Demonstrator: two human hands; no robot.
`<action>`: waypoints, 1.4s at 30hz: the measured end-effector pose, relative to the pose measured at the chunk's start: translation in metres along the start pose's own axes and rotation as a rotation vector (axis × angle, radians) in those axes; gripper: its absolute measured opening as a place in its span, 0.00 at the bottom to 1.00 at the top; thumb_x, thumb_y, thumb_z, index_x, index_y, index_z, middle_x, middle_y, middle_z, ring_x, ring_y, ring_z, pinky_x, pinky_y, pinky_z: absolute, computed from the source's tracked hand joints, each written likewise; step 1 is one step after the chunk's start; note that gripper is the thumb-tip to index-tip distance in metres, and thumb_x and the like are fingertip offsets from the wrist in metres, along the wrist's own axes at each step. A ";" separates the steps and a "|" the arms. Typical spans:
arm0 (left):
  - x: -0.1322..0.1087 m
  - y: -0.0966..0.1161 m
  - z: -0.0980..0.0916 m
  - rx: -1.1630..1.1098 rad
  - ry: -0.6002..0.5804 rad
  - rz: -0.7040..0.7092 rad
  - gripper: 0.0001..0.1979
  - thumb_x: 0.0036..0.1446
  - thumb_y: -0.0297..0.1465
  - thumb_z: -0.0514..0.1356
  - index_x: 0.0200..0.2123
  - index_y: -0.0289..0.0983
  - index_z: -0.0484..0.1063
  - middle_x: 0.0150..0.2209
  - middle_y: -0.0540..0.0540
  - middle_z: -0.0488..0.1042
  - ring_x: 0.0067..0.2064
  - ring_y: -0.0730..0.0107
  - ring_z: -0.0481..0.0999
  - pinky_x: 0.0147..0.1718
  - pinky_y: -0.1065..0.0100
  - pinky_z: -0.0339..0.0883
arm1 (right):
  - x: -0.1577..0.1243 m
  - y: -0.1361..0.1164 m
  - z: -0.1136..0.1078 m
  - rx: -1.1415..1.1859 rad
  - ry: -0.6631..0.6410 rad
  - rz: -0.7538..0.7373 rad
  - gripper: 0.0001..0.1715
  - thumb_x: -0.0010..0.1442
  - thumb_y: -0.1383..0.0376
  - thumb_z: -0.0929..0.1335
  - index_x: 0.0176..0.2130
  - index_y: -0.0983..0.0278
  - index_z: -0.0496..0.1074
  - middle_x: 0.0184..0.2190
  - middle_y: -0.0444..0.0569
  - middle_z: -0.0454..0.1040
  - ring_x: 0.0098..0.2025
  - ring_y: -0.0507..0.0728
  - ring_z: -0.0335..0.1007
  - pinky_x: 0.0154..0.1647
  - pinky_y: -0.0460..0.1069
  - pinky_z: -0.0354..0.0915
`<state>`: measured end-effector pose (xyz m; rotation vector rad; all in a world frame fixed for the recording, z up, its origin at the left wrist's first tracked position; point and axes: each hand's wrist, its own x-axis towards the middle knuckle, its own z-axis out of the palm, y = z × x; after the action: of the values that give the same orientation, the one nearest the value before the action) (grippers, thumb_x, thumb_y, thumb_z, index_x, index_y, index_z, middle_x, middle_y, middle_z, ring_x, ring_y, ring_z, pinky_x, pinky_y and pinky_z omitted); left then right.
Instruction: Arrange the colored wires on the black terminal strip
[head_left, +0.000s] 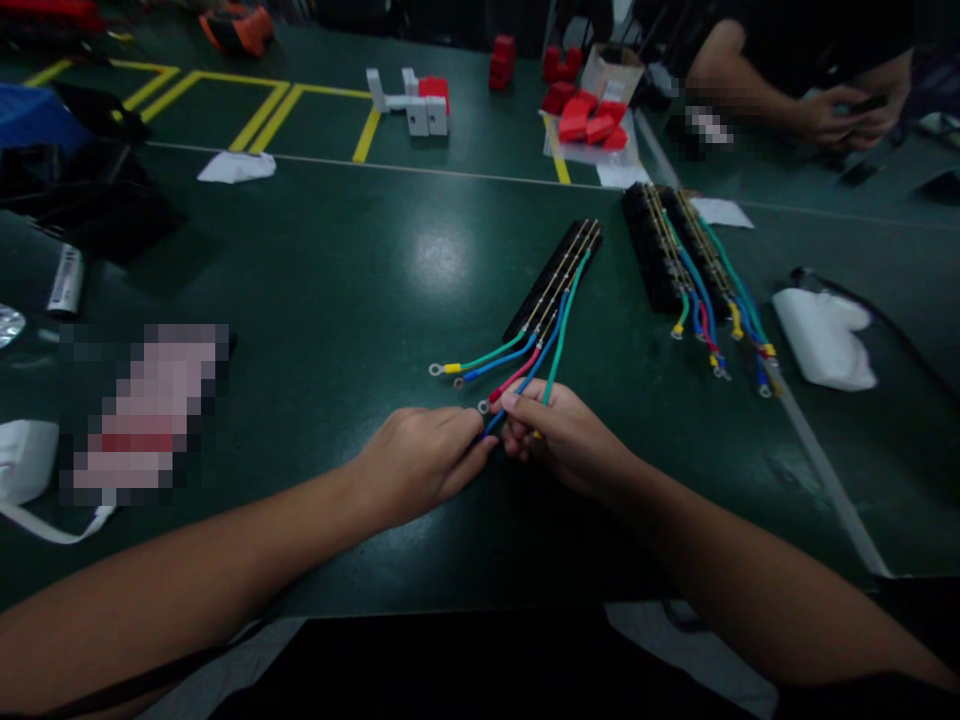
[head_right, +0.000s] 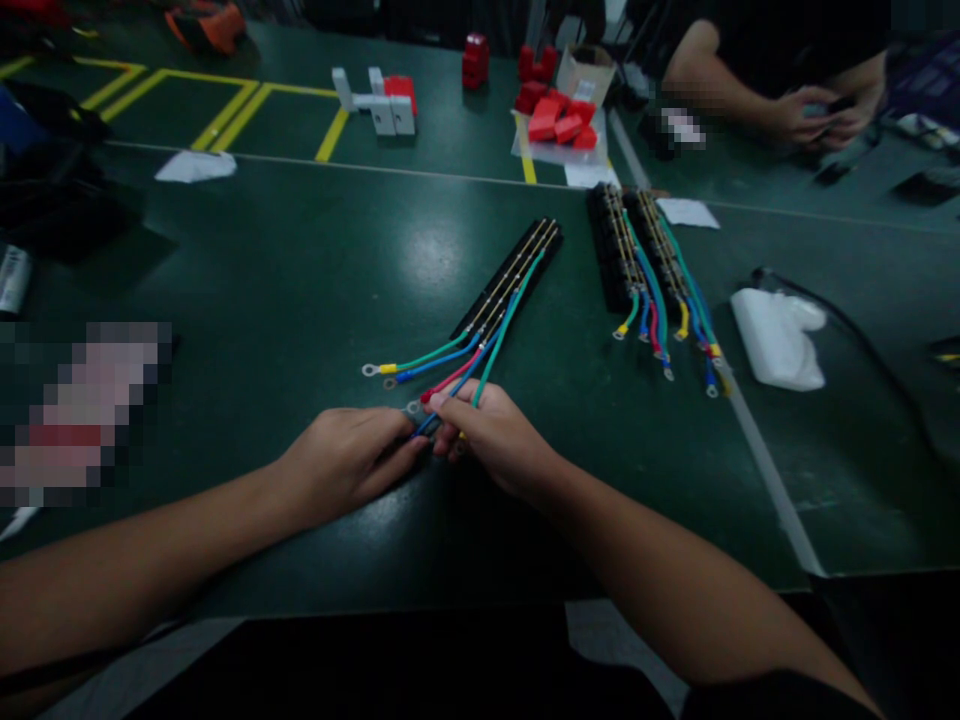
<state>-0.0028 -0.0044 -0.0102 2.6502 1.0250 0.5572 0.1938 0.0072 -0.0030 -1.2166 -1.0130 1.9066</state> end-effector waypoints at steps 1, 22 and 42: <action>0.000 0.000 0.000 0.001 0.001 0.002 0.13 0.68 0.34 0.50 0.33 0.36 0.68 0.27 0.50 0.71 0.26 0.73 0.69 0.26 0.70 0.60 | 0.000 0.000 0.000 -0.001 -0.007 0.002 0.11 0.60 0.59 0.69 0.32 0.64 0.68 0.18 0.41 0.70 0.20 0.48 0.66 0.20 0.43 0.57; 0.001 0.001 0.000 -0.071 -0.071 -0.028 0.12 0.68 0.34 0.50 0.36 0.35 0.69 0.29 0.49 0.72 0.27 0.72 0.69 0.27 0.69 0.60 | 0.000 -0.002 0.001 -0.013 -0.012 0.004 0.12 0.60 0.59 0.68 0.29 0.64 0.67 0.18 0.42 0.70 0.19 0.48 0.64 0.20 0.43 0.56; 0.000 0.001 0.001 -0.088 -0.094 -0.029 0.11 0.68 0.34 0.50 0.38 0.36 0.69 0.31 0.49 0.73 0.28 0.71 0.71 0.28 0.69 0.60 | 0.000 -0.001 0.002 -0.015 -0.003 -0.019 0.14 0.59 0.60 0.70 0.27 0.65 0.67 0.17 0.42 0.70 0.19 0.47 0.65 0.19 0.42 0.59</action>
<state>-0.0021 -0.0048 -0.0105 2.5549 0.9871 0.4560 0.1925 0.0073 -0.0018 -1.2090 -1.0384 1.8898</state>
